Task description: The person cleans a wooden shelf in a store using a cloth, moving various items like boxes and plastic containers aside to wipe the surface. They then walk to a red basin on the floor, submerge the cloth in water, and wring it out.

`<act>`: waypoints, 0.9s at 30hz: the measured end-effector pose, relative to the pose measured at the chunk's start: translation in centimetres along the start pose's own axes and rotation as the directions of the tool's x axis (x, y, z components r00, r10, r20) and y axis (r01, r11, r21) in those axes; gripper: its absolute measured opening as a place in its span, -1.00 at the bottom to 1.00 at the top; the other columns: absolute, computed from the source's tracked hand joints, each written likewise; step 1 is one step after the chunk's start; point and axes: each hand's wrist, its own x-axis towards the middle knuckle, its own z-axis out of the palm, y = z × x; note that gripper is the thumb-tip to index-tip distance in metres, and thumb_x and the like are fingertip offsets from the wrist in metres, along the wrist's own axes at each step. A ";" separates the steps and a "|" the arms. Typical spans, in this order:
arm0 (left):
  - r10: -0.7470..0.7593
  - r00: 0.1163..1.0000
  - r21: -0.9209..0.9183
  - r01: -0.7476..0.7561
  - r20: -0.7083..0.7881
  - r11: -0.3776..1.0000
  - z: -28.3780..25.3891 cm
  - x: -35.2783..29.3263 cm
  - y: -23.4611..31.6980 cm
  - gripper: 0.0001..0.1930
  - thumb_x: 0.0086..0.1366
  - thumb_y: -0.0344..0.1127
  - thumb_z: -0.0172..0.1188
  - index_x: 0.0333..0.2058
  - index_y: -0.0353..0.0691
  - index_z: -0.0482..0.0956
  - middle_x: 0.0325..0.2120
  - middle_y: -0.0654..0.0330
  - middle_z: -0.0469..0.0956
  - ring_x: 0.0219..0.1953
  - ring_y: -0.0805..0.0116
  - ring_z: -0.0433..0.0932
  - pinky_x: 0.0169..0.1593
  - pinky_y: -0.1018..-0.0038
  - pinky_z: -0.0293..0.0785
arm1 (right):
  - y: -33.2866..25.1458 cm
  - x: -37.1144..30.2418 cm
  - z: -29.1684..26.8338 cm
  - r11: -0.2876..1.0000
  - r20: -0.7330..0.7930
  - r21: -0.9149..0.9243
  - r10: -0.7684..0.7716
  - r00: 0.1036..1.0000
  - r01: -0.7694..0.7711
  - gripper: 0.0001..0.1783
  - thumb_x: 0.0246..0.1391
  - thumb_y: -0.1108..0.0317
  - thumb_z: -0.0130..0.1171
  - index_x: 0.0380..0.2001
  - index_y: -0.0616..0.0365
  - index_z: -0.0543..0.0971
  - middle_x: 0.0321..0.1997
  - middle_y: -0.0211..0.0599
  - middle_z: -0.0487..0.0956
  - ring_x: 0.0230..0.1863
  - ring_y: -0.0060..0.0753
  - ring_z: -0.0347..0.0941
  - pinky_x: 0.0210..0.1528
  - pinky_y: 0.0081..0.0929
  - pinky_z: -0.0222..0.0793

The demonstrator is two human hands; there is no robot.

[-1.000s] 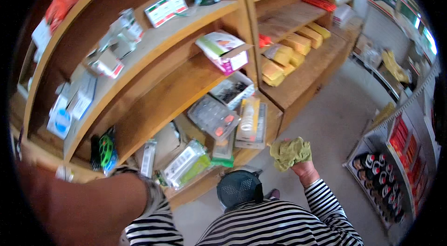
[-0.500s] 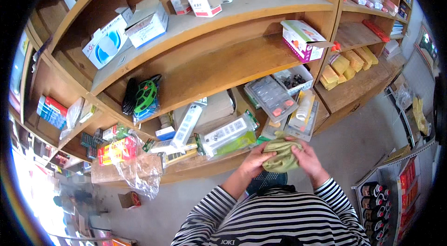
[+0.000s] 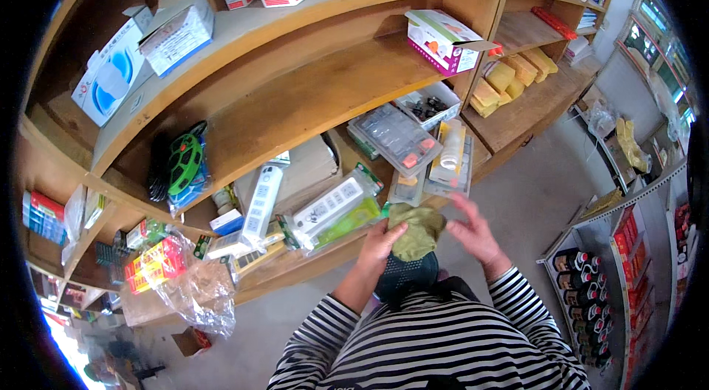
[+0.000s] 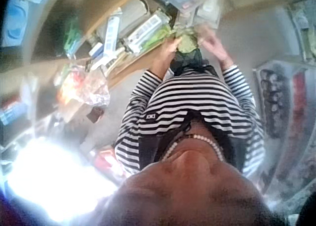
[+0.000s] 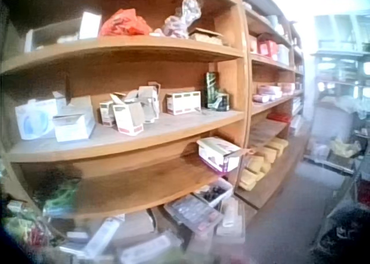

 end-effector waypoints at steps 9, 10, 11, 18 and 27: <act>-0.345 0.939 0.111 0.343 -0.005 0.933 3.8 5.7 -4.7 -0.55 0.19 -0.01 0.03 -0.01 -0.10 0.31 -0.20 0.29 0.43 -0.28 0.48 0.43 -0.24 0.49 0.40 | 7.9 1.3 -2.4 0.719 0.194 0.507 0.442 0.876 -0.475 -0.54 0.02 0.38 0.09 0.02 0.23 0.30 -0.14 -0.38 0.47 -0.20 -0.56 0.38 -0.14 -0.61 0.34; -0.321 0.944 0.162 0.330 -0.079 0.930 4.8 6.4 -5.0 -0.56 0.20 -0.02 0.03 -0.02 -0.11 0.32 -0.20 0.30 0.43 -0.29 0.48 0.44 -0.24 0.49 0.40 | 9.7 1.7 -4.2 0.714 0.184 0.501 0.464 0.867 -0.489 -0.61 0.02 0.39 0.09 -0.05 0.25 0.36 -0.19 -0.36 0.49 -0.22 -0.57 0.39 -0.17 -0.60 0.35; -0.283 0.946 0.211 0.312 -0.156 0.926 5.6 7.2 -5.3 -0.58 0.20 -0.03 0.03 -0.03 -0.11 0.33 -0.21 0.32 0.43 -0.30 0.48 0.45 -0.24 0.50 0.40 | 10.4 2.8 -6.0 0.719 0.124 0.475 0.516 0.848 -0.507 -0.61 0.03 0.39 0.07 -0.05 0.25 0.36 -0.18 -0.35 0.49 -0.22 -0.56 0.40 -0.16 -0.59 0.35; 0.297 0.911 0.883 0.131 -0.286 0.450 6.5 20.8 -9.8 -0.39 0.02 -0.08 0.20 0.00 -0.25 0.25 -0.12 0.02 0.36 -0.07 0.09 0.34 -0.06 0.32 0.31 | 12.1 16.7 -16.4 0.929 -0.193 0.282 0.299 0.935 -0.239 -0.61 0.04 0.38 0.05 -0.05 0.26 0.34 -0.19 -0.33 0.48 -0.21 -0.52 0.41 -0.17 -0.58 0.34; 0.553 0.765 0.943 0.240 -0.330 0.230 9.1 28.0 -11.0 -0.17 -0.17 -0.15 0.30 0.10 -0.20 0.11 0.00 0.02 0.23 0.02 -0.06 0.19 0.05 0.19 0.18 | 17.0 22.4 -11.0 0.585 0.312 -0.743 -0.129 0.941 0.326 -0.45 -0.14 0.07 0.12 -0.08 0.14 0.39 -0.03 -0.17 0.39 0.04 -0.03 0.25 0.05 -0.18 0.19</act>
